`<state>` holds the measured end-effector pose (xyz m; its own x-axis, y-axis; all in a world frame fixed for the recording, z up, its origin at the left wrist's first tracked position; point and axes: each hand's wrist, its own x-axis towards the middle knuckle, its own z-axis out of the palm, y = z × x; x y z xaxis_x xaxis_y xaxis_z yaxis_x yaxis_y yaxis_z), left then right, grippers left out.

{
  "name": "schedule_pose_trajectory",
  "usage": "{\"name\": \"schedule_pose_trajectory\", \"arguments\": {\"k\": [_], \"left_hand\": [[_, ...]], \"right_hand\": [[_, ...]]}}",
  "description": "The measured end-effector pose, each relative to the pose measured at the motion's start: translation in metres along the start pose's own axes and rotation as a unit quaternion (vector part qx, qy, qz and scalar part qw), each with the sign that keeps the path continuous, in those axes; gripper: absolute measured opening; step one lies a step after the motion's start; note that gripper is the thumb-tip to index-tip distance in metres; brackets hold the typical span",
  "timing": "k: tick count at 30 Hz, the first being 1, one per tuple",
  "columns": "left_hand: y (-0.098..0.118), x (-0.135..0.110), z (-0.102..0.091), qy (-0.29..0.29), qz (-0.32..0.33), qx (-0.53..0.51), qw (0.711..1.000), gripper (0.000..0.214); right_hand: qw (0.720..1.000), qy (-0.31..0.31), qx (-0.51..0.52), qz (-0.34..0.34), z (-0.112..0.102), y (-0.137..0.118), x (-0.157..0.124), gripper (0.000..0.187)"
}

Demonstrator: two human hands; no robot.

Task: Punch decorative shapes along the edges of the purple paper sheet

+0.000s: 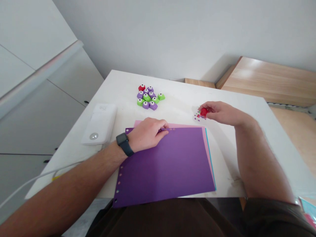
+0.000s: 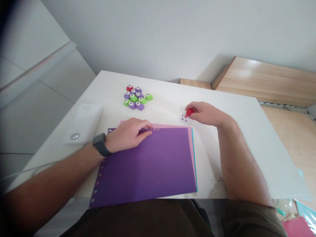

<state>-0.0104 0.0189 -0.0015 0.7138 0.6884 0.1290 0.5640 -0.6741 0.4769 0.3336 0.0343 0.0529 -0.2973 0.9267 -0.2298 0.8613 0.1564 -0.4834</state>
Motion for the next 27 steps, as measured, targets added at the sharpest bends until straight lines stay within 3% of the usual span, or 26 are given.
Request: {"name": "schedule_pose_trajectory", "arguments": {"k": [6,11,16,27], "left_hand": [[0.001,0.0,-0.001,-0.001,-0.002,0.003,1.0,0.017],[0.001,0.0,-0.001,-0.003,-0.003,0.002,1.0,0.017],[0.002,0.0,-0.001,-0.003,-0.001,0.005,1.0,0.018],[0.004,0.001,-0.002,0.003,-0.003,-0.008,1.0,0.018]], "right_hand": [[0.999,0.011,0.03,-0.004,0.002,-0.006,-0.001,0.028],[0.994,-0.007,0.092,-0.066,0.016,-0.044,-0.004,0.033],[0.988,-0.044,0.039,-0.143,0.035,-0.071,-0.001,0.037],[0.985,-0.073,0.027,-0.151,0.048,-0.077,0.002,0.036]]}}
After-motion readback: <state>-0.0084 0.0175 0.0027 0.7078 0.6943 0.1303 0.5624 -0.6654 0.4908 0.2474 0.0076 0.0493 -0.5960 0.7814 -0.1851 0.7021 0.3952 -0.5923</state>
